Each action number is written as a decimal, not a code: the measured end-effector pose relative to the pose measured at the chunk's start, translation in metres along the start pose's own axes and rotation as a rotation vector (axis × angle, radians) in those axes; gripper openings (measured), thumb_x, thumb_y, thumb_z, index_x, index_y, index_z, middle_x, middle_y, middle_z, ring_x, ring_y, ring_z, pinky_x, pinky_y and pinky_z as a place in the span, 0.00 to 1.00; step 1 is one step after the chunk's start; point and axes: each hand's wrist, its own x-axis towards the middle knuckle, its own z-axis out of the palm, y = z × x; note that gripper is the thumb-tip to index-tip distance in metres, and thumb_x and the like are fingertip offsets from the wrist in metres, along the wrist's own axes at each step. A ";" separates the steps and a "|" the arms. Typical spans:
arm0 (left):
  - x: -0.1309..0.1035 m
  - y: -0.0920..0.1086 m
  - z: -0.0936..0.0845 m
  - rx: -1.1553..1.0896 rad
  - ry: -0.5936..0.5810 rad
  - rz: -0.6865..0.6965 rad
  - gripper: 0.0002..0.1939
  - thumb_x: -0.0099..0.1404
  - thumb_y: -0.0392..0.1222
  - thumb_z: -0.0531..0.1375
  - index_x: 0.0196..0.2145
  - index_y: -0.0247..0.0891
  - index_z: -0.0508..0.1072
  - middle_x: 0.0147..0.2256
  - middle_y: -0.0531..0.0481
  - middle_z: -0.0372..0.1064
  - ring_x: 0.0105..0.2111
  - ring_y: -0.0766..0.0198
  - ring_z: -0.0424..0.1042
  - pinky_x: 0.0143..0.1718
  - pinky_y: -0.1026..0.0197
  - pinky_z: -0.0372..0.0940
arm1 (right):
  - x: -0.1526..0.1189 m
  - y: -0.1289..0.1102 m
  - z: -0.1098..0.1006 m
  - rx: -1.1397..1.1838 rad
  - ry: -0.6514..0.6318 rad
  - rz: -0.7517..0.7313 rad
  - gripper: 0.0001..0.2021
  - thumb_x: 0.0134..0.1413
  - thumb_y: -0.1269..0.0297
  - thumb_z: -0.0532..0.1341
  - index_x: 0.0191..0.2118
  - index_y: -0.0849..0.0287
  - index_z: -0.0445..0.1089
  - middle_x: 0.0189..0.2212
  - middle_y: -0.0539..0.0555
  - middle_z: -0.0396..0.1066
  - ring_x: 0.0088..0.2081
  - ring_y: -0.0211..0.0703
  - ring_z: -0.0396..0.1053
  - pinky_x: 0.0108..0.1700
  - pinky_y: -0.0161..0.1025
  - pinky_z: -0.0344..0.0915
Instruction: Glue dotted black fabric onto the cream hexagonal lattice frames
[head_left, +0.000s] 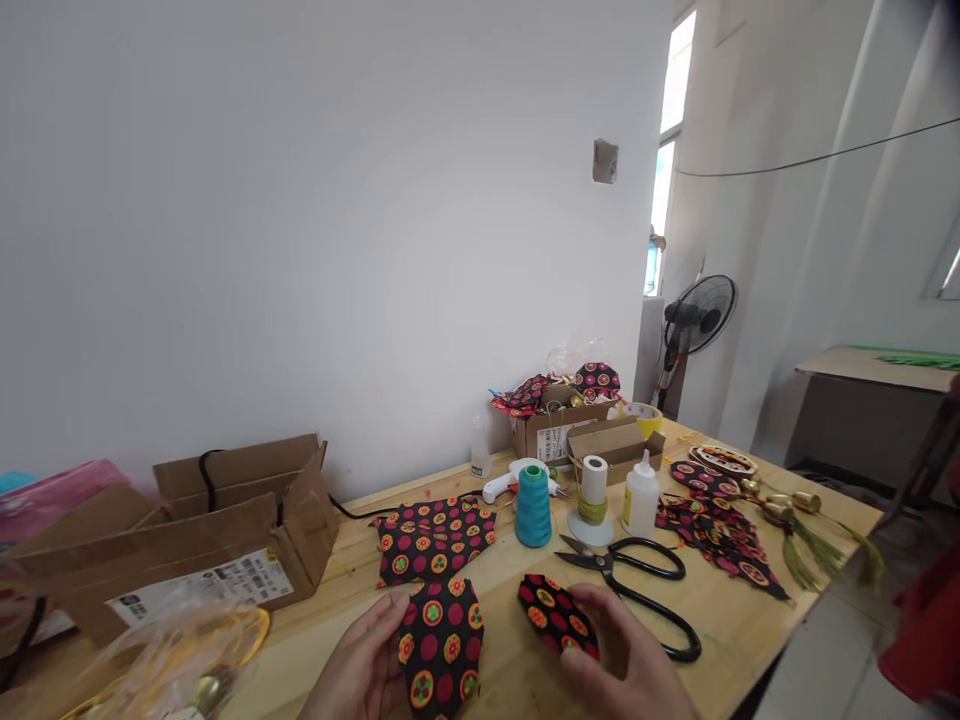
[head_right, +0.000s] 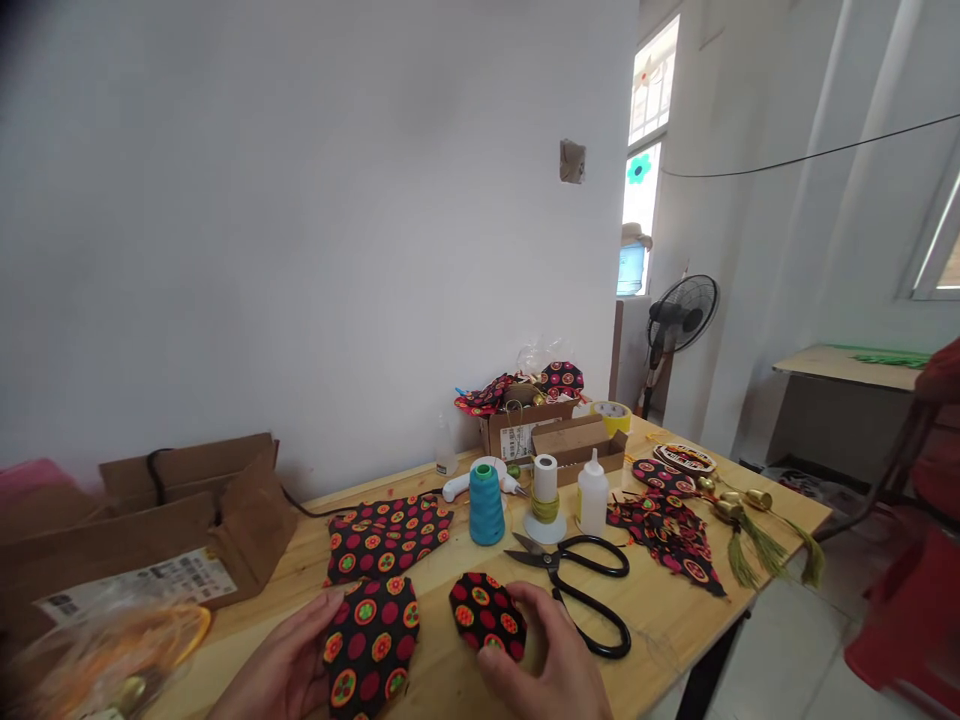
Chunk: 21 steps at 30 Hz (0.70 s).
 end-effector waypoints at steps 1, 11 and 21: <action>0.000 0.000 0.000 0.000 -0.012 0.000 0.18 0.51 0.40 0.61 0.41 0.33 0.66 0.33 0.42 0.75 0.29 0.56 0.74 0.24 0.61 0.65 | 0.002 0.001 -0.002 0.119 -0.017 0.067 0.20 0.37 0.54 0.64 0.39 0.57 0.71 0.40 0.58 0.73 0.44 0.52 0.68 0.47 0.45 0.63; 0.009 -0.007 -0.005 0.062 -0.099 -0.031 0.11 0.52 0.44 0.60 0.32 0.37 0.67 0.28 0.47 0.75 0.28 0.57 0.72 0.26 0.60 0.64 | -0.002 0.000 -0.003 -0.223 -0.116 -0.072 0.25 0.27 0.58 0.69 0.40 0.55 0.72 0.41 0.59 0.72 0.44 0.59 0.66 0.48 0.51 0.61; 0.019 -0.016 -0.007 0.405 -0.070 0.297 0.14 0.46 0.48 0.64 0.21 0.39 0.63 0.13 0.59 0.62 0.18 0.69 0.60 0.21 0.68 0.54 | 0.069 -0.010 -0.081 -0.651 0.343 -0.164 0.31 0.43 0.49 0.55 0.48 0.69 0.59 0.45 0.68 0.64 0.45 0.57 0.63 0.46 0.51 0.60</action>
